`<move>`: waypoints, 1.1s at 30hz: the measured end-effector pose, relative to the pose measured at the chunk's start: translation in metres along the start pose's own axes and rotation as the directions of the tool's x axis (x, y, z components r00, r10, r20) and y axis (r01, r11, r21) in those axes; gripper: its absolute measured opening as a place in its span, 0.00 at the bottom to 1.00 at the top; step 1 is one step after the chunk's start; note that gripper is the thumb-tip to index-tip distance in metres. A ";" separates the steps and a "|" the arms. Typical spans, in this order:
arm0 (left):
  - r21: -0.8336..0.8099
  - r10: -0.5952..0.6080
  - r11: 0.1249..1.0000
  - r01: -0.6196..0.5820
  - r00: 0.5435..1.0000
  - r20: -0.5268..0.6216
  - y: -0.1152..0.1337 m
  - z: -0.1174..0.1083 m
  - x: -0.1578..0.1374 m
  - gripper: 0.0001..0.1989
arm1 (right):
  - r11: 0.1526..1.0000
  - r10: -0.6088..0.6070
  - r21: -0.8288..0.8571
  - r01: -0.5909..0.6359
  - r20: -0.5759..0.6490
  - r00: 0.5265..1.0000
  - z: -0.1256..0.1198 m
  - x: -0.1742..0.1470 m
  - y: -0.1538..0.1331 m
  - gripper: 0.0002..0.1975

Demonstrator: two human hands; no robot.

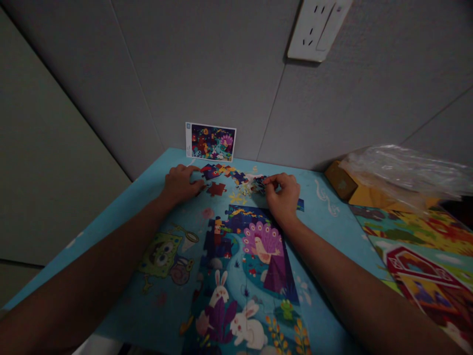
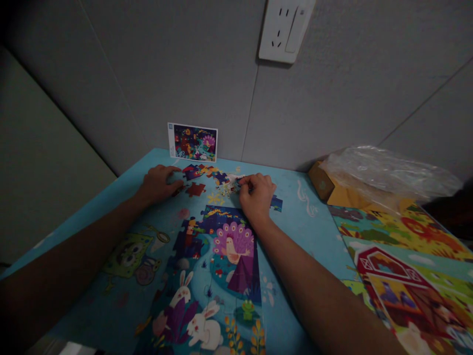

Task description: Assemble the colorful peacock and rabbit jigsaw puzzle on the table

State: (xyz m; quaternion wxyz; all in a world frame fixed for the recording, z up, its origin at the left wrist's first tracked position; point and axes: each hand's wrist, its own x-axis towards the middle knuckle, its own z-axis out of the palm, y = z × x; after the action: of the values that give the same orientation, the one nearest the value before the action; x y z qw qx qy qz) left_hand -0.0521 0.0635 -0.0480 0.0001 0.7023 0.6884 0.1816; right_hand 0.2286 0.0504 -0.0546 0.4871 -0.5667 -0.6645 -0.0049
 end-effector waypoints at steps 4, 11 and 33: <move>0.001 0.199 0.980 -0.199 0.979 0.037 0.000 0.007 0.000 0.28 | 0.998 -0.053 0.022 0.053 0.003 0.999 0.000 -0.001 -0.001 0.08; -0.041 0.339 0.940 -0.338 0.940 0.032 -0.005 0.016 0.003 0.24 | 0.993 -0.115 0.036 0.115 -0.006 0.993 0.002 -0.003 0.001 0.08; -0.176 0.144 0.973 -0.148 0.989 -0.036 -0.003 0.011 0.007 0.26 | 0.977 -0.197 0.084 0.198 -0.019 0.980 0.005 -0.002 0.004 0.08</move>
State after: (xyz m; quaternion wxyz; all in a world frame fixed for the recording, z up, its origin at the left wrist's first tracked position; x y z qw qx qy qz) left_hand -0.0524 0.0737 -0.0575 0.0415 0.7460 0.6159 0.2499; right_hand 0.2283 0.0531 -0.0601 0.5117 -0.4762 -0.7146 -0.0278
